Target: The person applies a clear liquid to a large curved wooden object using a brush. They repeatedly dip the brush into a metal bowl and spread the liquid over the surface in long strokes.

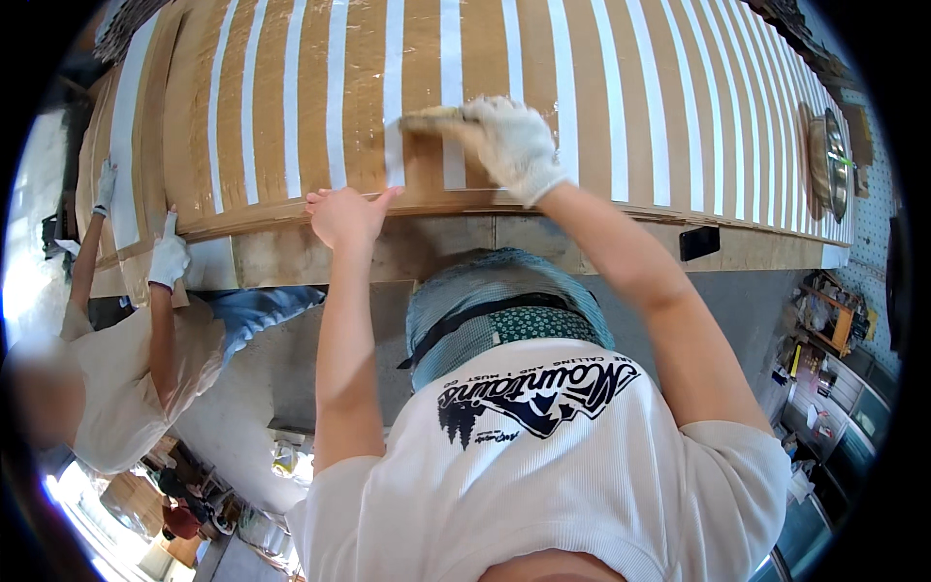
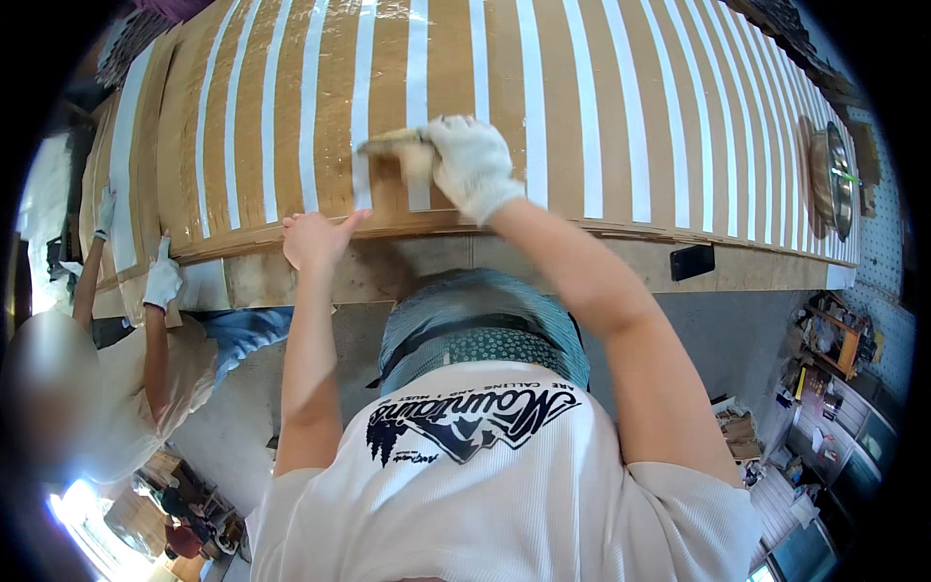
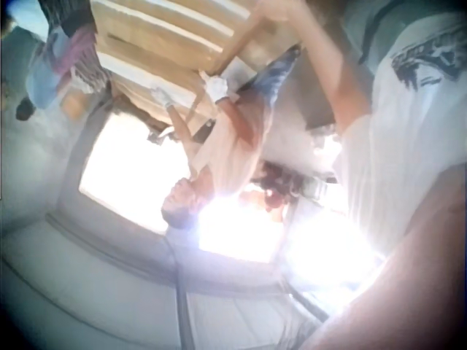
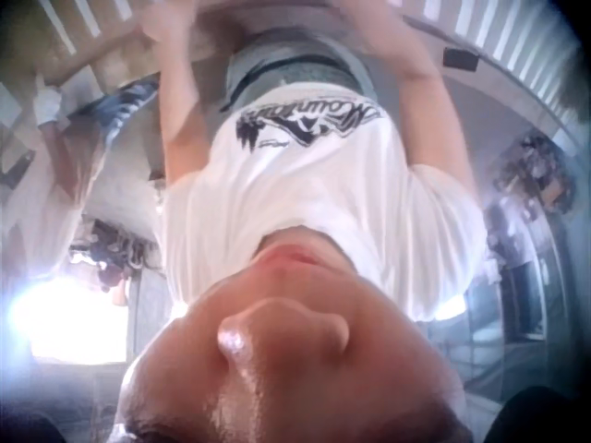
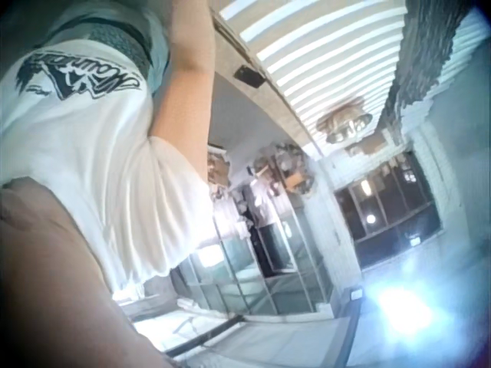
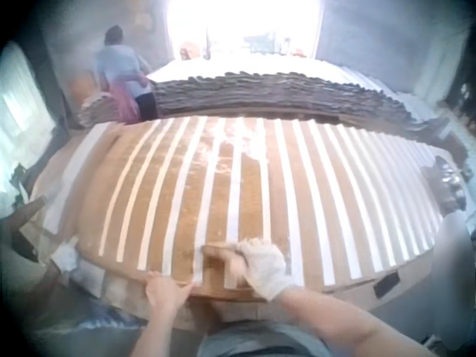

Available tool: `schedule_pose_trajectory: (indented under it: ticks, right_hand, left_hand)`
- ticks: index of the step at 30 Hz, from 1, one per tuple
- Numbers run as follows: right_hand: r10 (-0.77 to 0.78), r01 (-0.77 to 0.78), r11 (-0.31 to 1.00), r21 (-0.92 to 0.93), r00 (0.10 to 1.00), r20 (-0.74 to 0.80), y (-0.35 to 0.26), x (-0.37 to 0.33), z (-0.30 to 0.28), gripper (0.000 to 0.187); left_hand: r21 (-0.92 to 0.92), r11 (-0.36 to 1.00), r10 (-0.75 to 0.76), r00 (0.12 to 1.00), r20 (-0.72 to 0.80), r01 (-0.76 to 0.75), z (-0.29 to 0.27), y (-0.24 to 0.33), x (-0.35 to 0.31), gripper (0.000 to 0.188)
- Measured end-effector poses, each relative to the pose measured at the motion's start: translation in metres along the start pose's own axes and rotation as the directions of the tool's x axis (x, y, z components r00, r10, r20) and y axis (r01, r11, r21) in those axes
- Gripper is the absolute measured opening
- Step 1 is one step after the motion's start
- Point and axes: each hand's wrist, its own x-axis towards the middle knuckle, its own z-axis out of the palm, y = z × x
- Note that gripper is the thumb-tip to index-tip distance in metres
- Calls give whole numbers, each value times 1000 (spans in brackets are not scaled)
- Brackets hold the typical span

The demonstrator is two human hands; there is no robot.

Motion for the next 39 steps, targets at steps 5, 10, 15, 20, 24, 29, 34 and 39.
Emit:
schedule_pose_trajectory:
  ticks: [5, 10, 15, 20, 24, 29, 34, 39]
  right_hand:
    - [-145, 141, 988, 58, 986, 82, -25, -47, 1, 17]
    - [252, -227, 968, -108, 873, 418, -23, 18, -22, 17]
    - [-47, 61, 994, -95, 989, 142, -6, -39, -12, 20]
    - [50, -141, 975, 169, 890, 453, 31, -14, -33, 35]
    - [302, -295, 953, -71, 896, 327, 56, 60, -42, 44]
    - [376, -353, 921, -162, 916, 140, 135, 178, -23, 43]
    - [332, -313, 906, -285, 943, 18, 186, 310, -4, 44]
    - [304, -319, 894, -313, 948, -98, 261, 415, 25, 45]
  left_hand:
    - [-21, 1000, -20, 999, 44, 21, 0, -2, 4, 108]
    - [-27, 999, -17, 1000, 9, 18, 3, -5, -1, 108]
    - [-4, 1000, -29, 1000, 12, 29, -6, 0, -3, 119]
    - [-1, 998, -57, 998, 27, 57, -1, -1, -3, 131]
    - [-9, 998, -58, 997, 55, 59, -9, 2, -6, 130]
    - [-31, 999, -31, 998, -45, 30, 2, 3, -3, 124]
    - [-44, 996, -73, 994, 85, 77, -1, 1, -2, 127]
    - [-70, 991, -106, 982, 157, 118, -10, 7, -2, 128]
